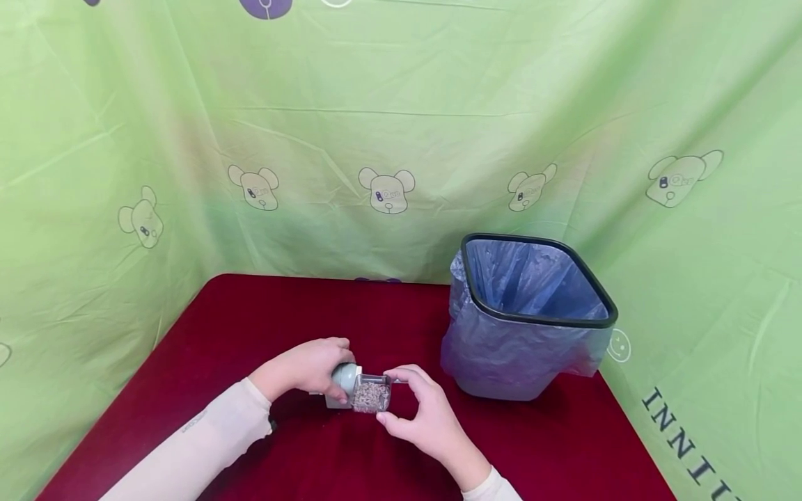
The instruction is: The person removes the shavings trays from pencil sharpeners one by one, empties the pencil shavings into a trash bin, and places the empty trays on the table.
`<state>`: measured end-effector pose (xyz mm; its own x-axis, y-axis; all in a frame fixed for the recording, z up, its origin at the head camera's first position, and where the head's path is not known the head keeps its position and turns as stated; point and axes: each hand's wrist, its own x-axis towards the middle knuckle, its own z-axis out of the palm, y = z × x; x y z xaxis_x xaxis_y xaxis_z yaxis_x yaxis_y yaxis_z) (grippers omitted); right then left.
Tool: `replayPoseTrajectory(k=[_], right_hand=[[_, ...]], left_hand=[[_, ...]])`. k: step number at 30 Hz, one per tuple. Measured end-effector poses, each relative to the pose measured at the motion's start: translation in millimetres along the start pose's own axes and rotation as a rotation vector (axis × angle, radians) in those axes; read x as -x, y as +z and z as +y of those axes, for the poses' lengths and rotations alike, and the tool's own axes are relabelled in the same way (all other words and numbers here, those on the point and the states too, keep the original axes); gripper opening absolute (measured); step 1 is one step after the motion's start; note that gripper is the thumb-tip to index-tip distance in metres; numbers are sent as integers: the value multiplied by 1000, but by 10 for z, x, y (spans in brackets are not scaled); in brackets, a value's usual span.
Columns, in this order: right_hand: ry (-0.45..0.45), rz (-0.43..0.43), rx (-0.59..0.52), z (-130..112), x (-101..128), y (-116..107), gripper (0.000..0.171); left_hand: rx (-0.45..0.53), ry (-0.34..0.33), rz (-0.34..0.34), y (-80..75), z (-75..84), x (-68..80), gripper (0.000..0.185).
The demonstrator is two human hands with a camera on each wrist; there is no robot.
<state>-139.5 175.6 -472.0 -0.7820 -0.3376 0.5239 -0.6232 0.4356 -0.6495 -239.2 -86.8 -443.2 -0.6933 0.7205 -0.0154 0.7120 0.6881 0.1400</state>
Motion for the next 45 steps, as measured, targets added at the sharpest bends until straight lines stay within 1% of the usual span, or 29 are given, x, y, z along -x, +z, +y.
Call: replayPoseTrajectory(k=[7, 13, 17, 24, 29, 32, 38, 45], right_hand=[[13, 8, -9, -13, -10, -40, 61], [23, 3, -16, -12, -17, -70, 59], [20, 10, -12, -40, -39, -97, 59], [45, 2, -10, -65, -77, -158, 60], [2, 15, 1, -58, -99, -185, 58], [-10, 18, 1, -64, -109, -200, 58], [12, 4, -7, -106, -138, -237, 60], [-44, 42, 26, -155, -172, -270, 60]], left_hand=[[29, -31, -9, -6, 41, 11, 50], [52, -41, -3, 21, 43, 28, 49], [57, -43, -2, 15, 42, 31, 49], [75, -59, -15, -7, 44, 34, 53], [79, -65, -15, -10, 42, 33, 54], [80, -64, -13, -12, 43, 35, 54], [80, -65, -12, 0, 44, 33, 52], [105, -69, -23, -6, 56, 27, 51]])
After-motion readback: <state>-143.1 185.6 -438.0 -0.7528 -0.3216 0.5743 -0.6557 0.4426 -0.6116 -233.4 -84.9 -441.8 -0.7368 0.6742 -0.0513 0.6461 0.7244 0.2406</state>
